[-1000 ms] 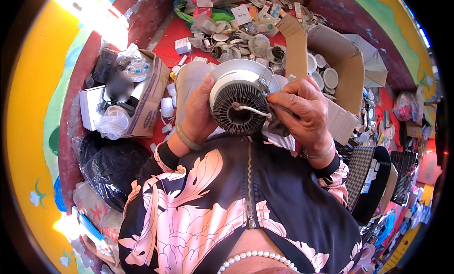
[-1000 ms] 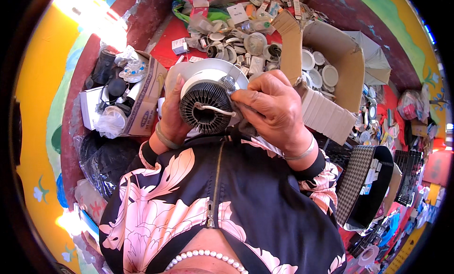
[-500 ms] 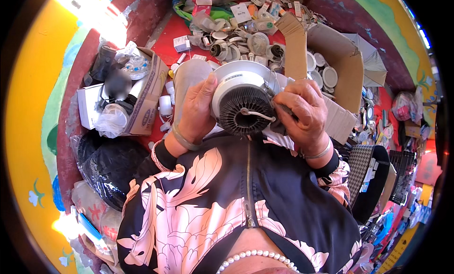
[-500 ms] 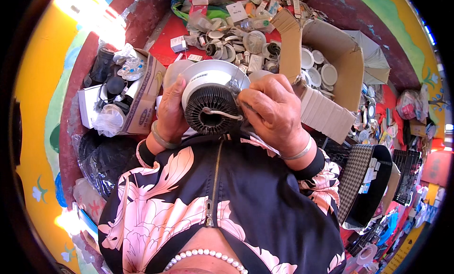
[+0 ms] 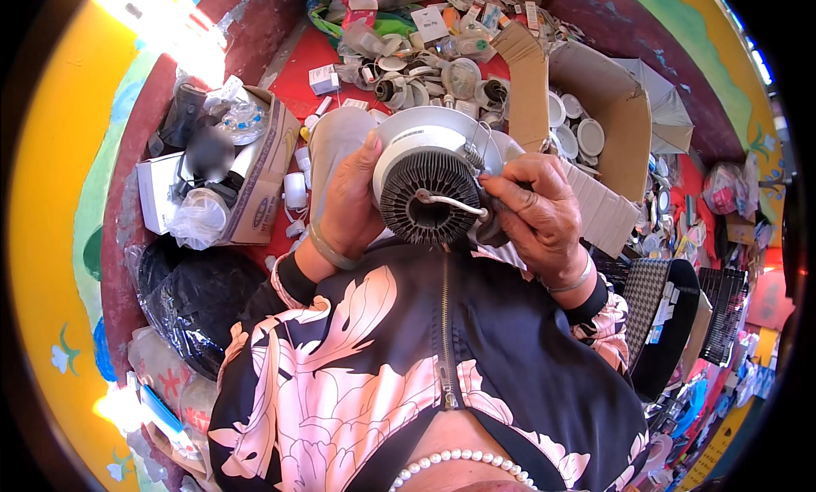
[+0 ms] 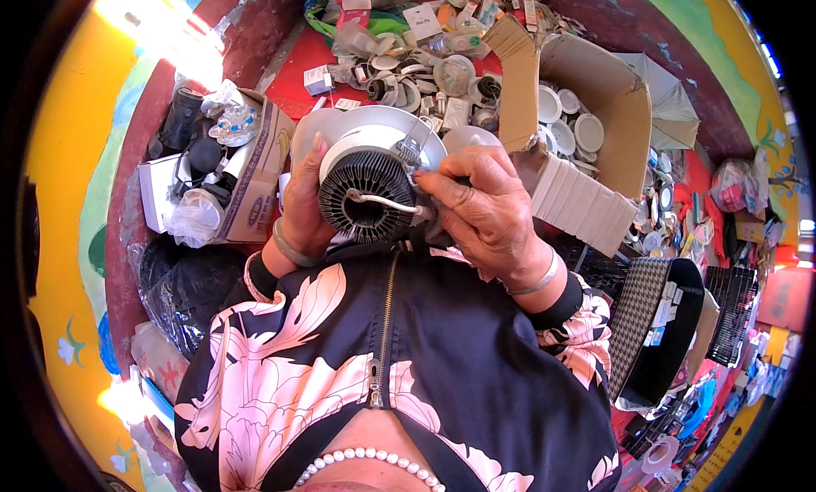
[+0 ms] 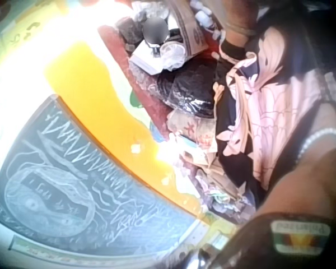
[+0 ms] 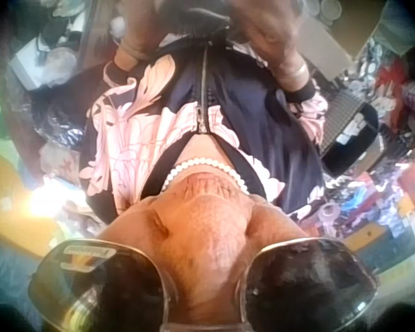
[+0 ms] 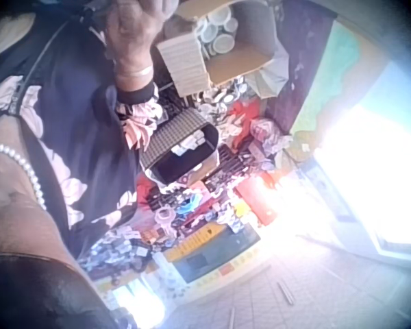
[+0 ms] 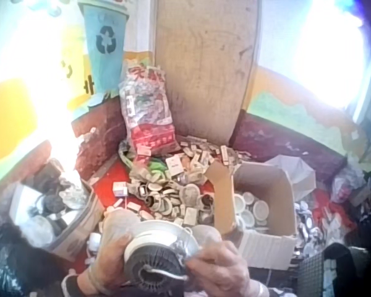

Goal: The person cleans a white circular light fixture with a cloth, wiping the front lens and the rear heat sink area.

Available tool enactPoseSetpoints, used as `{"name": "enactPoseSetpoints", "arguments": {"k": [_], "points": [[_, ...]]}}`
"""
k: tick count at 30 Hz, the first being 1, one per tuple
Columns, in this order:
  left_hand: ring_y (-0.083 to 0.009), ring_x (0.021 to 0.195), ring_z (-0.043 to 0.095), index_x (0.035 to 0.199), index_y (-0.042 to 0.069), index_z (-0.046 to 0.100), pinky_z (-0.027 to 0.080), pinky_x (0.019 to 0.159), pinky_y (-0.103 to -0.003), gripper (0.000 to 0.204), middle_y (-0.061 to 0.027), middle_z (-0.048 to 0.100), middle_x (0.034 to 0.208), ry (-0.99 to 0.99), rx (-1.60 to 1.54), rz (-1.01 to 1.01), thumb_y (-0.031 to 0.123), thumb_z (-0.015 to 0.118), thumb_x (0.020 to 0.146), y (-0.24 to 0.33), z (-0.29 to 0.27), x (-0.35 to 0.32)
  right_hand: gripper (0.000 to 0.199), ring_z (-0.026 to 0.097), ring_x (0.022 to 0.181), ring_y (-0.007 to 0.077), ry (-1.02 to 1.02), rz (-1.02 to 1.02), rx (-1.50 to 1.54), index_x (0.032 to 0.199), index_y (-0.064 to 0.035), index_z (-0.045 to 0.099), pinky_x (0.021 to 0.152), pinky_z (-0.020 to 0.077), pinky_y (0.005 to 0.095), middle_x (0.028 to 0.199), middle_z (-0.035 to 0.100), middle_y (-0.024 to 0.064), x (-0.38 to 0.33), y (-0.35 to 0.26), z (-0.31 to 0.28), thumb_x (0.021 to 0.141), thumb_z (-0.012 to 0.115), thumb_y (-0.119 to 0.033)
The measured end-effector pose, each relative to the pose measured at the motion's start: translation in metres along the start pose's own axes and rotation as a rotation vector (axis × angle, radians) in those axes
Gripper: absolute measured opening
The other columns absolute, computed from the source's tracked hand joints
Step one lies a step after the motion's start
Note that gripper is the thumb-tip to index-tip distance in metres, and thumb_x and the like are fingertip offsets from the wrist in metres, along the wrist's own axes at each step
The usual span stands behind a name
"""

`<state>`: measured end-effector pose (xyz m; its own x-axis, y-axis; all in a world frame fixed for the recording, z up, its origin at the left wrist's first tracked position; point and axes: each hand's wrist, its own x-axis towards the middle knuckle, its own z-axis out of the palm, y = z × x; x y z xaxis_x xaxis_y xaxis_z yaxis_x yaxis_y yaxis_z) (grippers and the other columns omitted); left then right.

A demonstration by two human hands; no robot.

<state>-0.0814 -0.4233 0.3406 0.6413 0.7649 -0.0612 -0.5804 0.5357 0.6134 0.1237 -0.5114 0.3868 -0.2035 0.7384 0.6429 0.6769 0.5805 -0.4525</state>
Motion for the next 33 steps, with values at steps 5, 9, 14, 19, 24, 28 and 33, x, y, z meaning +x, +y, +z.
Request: {"name": "enactPoseSetpoints", "arguments": {"k": [5, 9, 14, 19, 24, 28, 33], "points": [[-0.0234, 0.102, 0.06, 0.12, -0.007, 0.049, 0.048, 0.09, -0.035, 0.047, -0.0164, 0.06, 0.113, 0.017, 0.016, 0.037, 0.033, 0.036, 0.099, -0.004, -0.002, 0.0, 0.035, 0.054, 0.082, 0.0253, 0.061, 0.03, 0.039, 0.096, -0.0031, 0.068, 0.072, 0.0445, 0.0335, 0.088, 0.057, 0.0075, -0.002, 0.001, 0.005, 0.063, 0.064, 0.008], [-0.0235, 0.102, 0.06, 0.12, -0.007, 0.049, 0.048, 0.089, -0.034, 0.046, -0.0165, 0.06, 0.113, 0.031, 0.055, 0.099, 0.032, 0.036, 0.099, -0.005, -0.001, 0.002, 0.034, 0.054, 0.082, 0.0254, 0.056, 0.037, 0.028, 0.097, -0.0031, 0.068, 0.072, 0.0442, 0.0335, 0.089, 0.057, 0.0076, -0.001, 0.005, 0.005, 0.065, 0.064, 0.008], [-0.0239, 0.103, 0.059, 0.121, -0.007, 0.048, 0.048, 0.09, -0.035, 0.046, -0.0174, 0.058, 0.115, 0.037, -0.01, 0.105, 0.031, 0.036, 0.099, -0.003, 0.003, 0.001, 0.037, 0.053, 0.084, 0.0254, 0.045, 0.066, 0.046, 0.102, -0.0036, 0.067, 0.073, 0.0436, 0.0332, 0.092, 0.056, 0.0084, -0.002, 0.002, 0.004, 0.067, 0.063, 0.008], [-0.0239, 0.103, 0.059, 0.122, -0.007, 0.047, 0.047, 0.091, -0.035, 0.045, -0.0178, 0.058, 0.116, 0.028, -0.022, 0.104, 0.031, 0.036, 0.099, -0.005, 0.002, 0.002, 0.04, 0.052, 0.087, 0.0249, 0.003, 0.061, 0.058, 0.107, -0.0043, 0.065, 0.076, 0.0428, 0.0331, 0.093, 0.055, 0.009, -0.004, 0.004, 0.004, 0.069, 0.06, 0.007], [-0.0229, 0.101, 0.06, 0.121, -0.007, 0.048, 0.048, 0.089, -0.034, 0.046, -0.0173, 0.059, 0.114, 0.054, 0.042, 0.121, 0.031, 0.037, 0.099, -0.006, 0.002, 0.0, 0.043, 0.051, 0.087, 0.0239, -0.078, 0.16, 0.209, 0.111, -0.0053, 0.064, 0.077, 0.0421, 0.0316, 0.097, 0.054, 0.0091, -0.007, 0.003, 0.0, 0.071, 0.057, 0.009], [-0.0217, 0.098, 0.061, 0.118, -0.008, 0.05, 0.049, 0.086, -0.032, 0.046, -0.017, 0.061, 0.11, 0.093, 0.102, 0.123, 0.031, 0.036, 0.099, -0.002, 0.005, 0.001, 0.044, 0.051, 0.087, 0.0229, -0.084, 0.209, 0.267, 0.112, -0.0058, 0.064, 0.077, 0.0418, 0.0303, 0.099, 0.052, 0.0093, -0.009, 0.003, 0.001, 0.072, 0.057, 0.009], [-0.0214, 0.095, 0.062, 0.116, -0.008, 0.052, 0.05, 0.083, -0.032, 0.046, -0.0163, 0.062, 0.108, 0.08, 0.127, 0.091, 0.032, 0.038, 0.099, 0.001, -0.001, 0.006, 0.043, 0.052, 0.088, 0.0219, -0.062, 0.196, 0.202, 0.112, -0.0051, 0.064, 0.075, 0.042, 0.0285, 0.098, 0.053, 0.0092, -0.009, 0.006, 0.004, 0.071, 0.06, 0.008]]}}
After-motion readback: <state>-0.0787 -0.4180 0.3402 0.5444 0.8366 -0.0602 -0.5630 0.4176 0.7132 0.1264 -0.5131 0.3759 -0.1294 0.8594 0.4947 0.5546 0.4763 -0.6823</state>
